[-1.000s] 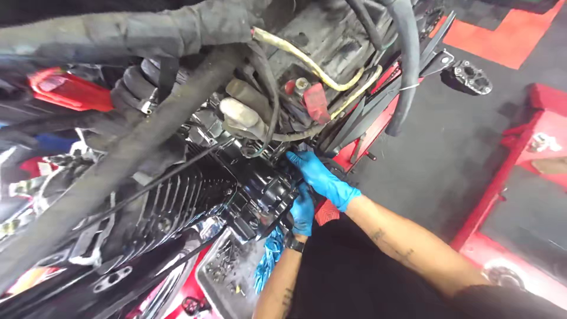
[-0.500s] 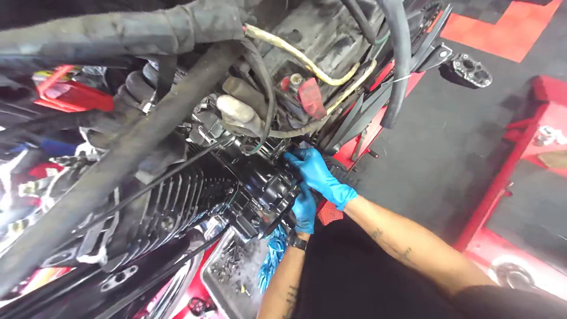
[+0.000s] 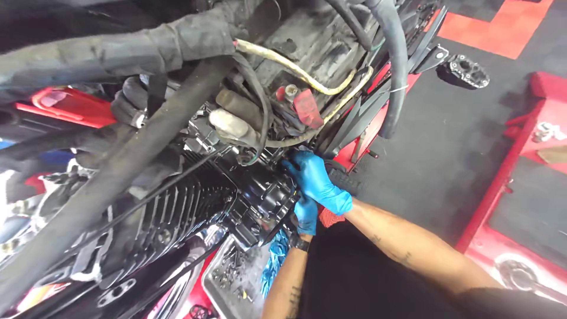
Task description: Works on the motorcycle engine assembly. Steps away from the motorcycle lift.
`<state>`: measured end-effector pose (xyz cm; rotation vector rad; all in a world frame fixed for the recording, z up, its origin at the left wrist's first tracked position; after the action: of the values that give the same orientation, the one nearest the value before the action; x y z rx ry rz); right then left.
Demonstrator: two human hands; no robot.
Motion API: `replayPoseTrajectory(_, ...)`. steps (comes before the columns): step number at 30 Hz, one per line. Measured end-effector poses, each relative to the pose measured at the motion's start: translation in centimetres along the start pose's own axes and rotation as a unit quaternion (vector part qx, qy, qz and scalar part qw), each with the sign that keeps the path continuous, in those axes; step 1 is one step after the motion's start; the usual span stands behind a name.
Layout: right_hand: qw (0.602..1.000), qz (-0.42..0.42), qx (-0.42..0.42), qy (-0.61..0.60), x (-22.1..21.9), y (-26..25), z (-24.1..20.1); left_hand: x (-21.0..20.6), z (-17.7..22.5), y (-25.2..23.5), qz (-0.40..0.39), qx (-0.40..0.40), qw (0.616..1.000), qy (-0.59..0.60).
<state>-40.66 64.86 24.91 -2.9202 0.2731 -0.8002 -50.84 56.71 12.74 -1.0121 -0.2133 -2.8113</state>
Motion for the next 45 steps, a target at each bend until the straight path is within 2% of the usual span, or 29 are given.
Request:
replayPoseTrajectory(2,0.999,0.018,0.026,0.029,-0.2,0.1,-0.1,0.0,0.0,-0.1,0.009,-0.016,1.0,0.009)
replayPoseTrajectory(8,0.995,-0.075,-0.048,-0.036,-0.3,-0.3,0.4,0.4,0.6,-0.2,0.002,0.006,1.0,-0.002)
replayPoseTrajectory(14,0.99,-0.094,-0.078,-0.071,-0.1,-0.6,0.8,1.8,1.1,-0.3,0.042,-0.04,0.997,-0.053)
replayPoseTrajectory(16,0.991,-0.098,-0.078,-0.054,0.0,-0.7,0.7,2.2,0.8,-0.3,0.02,-0.03,0.998,-0.055)
replayPoseTrajectory(19,0.994,-0.096,-0.058,-0.021,0.0,-0.7,0.3,2.6,0.4,0.0,-0.035,0.005,0.999,-0.001)
replayPoseTrajectory(23,0.996,-0.079,-0.027,0.019,0.1,-0.7,-0.4,2.0,-1.0,0.4,-0.089,0.082,0.981,0.149)
replayPoseTrajectory(28,0.998,-0.065,0.006,0.025,-0.2,-0.6,-0.3,1.8,-1.9,1.4,-0.08,0.12,0.952,0.269)
replayPoseTrajectory(37,0.978,-0.13,-0.096,-0.135,-0.6,-1.2,1.5,2.2,-1.5,1.7,-0.077,0.151,0.954,0.248)
replayPoseTrajectory(45,0.971,-0.12,-0.104,-0.178,-0.8,-1.2,1.6,2.5,-1.3,1.5,-0.077,0.148,0.958,0.231)
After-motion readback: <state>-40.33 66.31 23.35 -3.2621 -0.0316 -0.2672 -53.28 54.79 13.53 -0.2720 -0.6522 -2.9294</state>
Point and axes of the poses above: each hand's wrist, its own y-axis away from the middle knuckle, its own x-axis out of the back of the hand, z = x × y, the point moved 6 cm from there along -y, towards the middle knuckle, and after that the axes turned 5 degrees about -y, right-handed, at the moved point
